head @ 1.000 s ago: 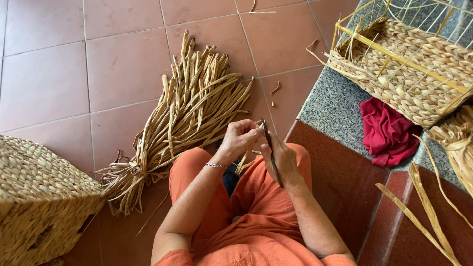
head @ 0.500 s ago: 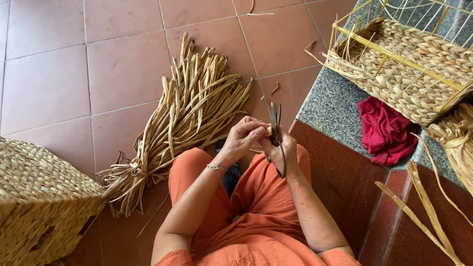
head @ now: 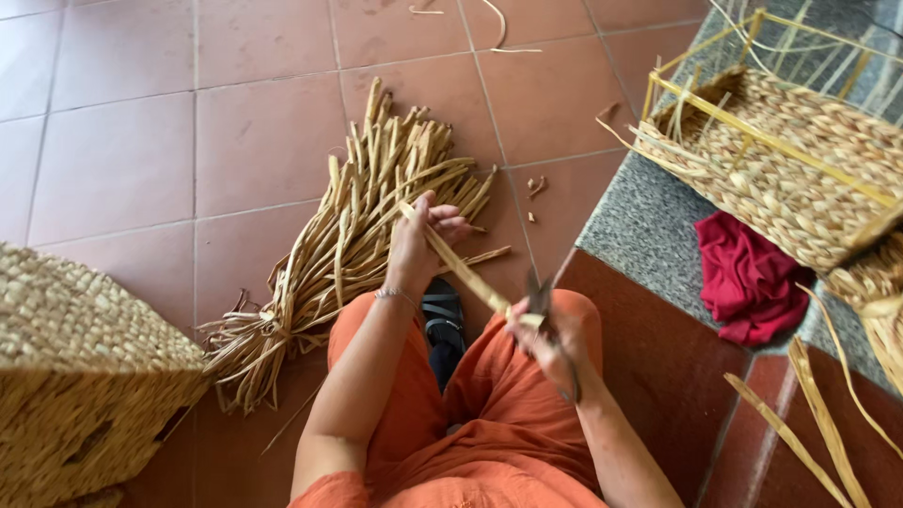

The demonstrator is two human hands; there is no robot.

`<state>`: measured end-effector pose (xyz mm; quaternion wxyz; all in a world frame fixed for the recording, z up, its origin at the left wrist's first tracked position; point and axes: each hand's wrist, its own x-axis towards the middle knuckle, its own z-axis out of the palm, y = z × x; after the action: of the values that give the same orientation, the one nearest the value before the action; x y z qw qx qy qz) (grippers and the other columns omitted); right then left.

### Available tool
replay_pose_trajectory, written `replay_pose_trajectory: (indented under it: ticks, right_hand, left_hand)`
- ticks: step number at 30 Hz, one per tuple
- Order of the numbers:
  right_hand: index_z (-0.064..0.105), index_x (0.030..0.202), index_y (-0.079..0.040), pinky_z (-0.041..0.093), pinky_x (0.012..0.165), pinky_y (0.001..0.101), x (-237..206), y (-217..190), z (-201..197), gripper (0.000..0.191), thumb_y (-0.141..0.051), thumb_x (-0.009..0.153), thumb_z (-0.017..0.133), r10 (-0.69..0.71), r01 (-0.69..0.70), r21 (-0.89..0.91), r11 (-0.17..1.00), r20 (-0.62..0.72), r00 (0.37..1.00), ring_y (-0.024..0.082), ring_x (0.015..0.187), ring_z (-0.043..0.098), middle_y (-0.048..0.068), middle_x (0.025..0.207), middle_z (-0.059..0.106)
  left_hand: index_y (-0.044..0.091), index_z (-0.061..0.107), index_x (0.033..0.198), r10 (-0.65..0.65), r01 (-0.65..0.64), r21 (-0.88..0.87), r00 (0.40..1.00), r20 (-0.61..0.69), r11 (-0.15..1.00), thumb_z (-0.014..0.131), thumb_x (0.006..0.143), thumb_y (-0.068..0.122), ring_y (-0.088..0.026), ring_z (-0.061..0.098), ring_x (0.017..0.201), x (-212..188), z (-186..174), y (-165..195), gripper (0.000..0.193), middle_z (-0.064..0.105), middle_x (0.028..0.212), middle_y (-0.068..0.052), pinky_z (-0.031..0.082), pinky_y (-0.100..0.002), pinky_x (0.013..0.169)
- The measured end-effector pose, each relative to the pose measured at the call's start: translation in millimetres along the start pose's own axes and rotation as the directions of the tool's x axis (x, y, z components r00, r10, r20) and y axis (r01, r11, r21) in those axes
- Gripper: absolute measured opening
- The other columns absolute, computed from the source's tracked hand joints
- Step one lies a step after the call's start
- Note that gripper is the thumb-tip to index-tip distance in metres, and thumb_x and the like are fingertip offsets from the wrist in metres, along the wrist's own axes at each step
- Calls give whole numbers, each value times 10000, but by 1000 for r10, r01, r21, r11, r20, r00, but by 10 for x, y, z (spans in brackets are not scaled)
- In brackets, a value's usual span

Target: The person sits on the floor with a large bundle of dried plant-fiber strips and uses scissors to trim and split the strips into shorter pieces, setting trimmed pieces aside and cutting off small ends that fall on the floor. The trimmed strips appear to be weaving material for the woven baskets nearby.

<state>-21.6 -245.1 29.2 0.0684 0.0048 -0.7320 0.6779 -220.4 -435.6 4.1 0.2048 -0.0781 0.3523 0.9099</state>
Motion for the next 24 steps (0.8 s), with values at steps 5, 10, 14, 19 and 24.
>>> replay_pose_trajectory:
  ticks: [5,10,14,19,24]
  right_hand:
    - [683,986,-58,530,553,275,-415,193,135,97,-78,904,730,267,-104,-365,925,432,861,123,628,635,48,759,681]
    - [726,1051,-61,582,687,340,-611,256,147,204,-161,879,771,447,-150,-475,867,610,654,182,738,740,93,820,769]
    - [696,1218,-94,611,835,350,-614,243,137,470,-264,811,858,454,-165,-452,877,661,597,205,927,768,106,1062,782]
    - [464,1506,-2,443,820,329,-243,276,-8,883,-614,918,705,298,-410,145,900,483,823,142,972,561,48,1207,562]
    - [473,1508,-1,416,715,286,136,263,-131,990,-808,948,344,191,-269,299,916,267,945,135,751,498,50,875,580]
  left_hand:
    - [82,474,1321,265,-262,47,959,-103,964,472,1109,297,-71,479,533,292,-437,276,302,556,726,7,438,-240,476]
    - [81,506,1391,335,-299,232,932,-140,926,448,1099,286,-68,477,517,413,-593,440,361,571,731,-4,424,-243,434]
    - [83,600,1328,408,-376,273,910,-72,886,535,1074,239,-52,447,506,354,-624,453,305,573,714,7,368,-217,416]
    - [35,737,1233,390,-410,437,910,140,800,699,1016,159,-4,523,704,204,-538,217,253,673,887,52,403,-171,578]
    - [13,770,1169,157,-245,466,963,220,850,758,997,170,-27,507,719,-150,-467,101,234,646,857,42,422,-188,623]
